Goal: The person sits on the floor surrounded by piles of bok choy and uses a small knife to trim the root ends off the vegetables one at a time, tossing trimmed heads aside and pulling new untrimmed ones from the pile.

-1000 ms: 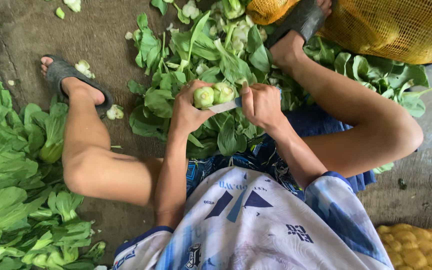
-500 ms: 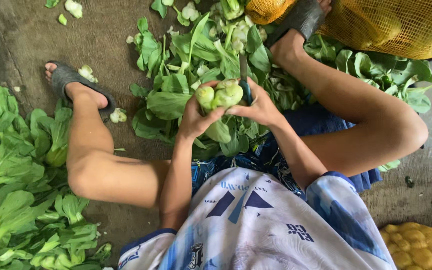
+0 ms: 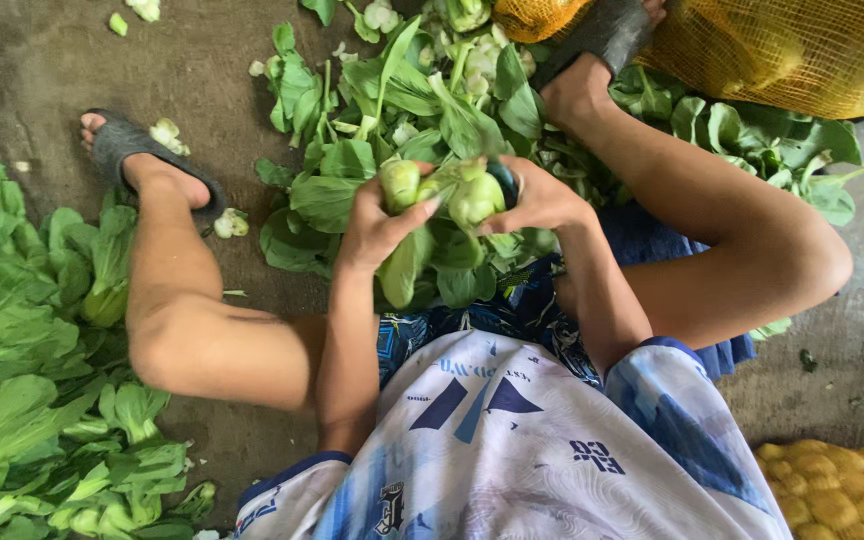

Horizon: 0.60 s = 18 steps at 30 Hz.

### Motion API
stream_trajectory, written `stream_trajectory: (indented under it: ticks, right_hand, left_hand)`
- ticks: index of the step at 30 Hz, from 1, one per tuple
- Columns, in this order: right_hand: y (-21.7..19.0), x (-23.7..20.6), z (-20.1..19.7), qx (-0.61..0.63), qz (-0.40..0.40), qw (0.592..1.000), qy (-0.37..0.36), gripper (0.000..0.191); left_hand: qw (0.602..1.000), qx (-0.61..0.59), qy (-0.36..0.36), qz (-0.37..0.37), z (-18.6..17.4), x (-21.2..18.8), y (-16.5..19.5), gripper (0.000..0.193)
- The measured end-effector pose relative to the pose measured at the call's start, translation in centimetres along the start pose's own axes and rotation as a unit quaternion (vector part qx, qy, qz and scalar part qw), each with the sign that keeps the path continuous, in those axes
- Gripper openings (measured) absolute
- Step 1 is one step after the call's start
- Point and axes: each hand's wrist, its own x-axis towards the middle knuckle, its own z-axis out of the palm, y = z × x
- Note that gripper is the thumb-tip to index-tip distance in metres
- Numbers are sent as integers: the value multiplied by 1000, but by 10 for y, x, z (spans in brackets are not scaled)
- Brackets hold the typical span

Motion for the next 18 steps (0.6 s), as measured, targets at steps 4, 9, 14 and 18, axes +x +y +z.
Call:
stream_trajectory:
  ticks: [4,9,14,18]
  right_hand:
    - [-10,-10,-17,-145,28,989,17,55]
    - [-17,-10,-7,-20,-33,997,73,56]
    - [-26,-2,31,-215,-95,966,107,64]
    - [-37,4,53,-431,-104,887,128,63]
  left_hand:
    - [988,112,64,80,-11,-5,21,43]
    - [878,366,115,287,-13,-5,35,49]
    - [944,290,62,146,-2,-1,24,59]
    - [941,295,80,144,-1,-4,21,67]
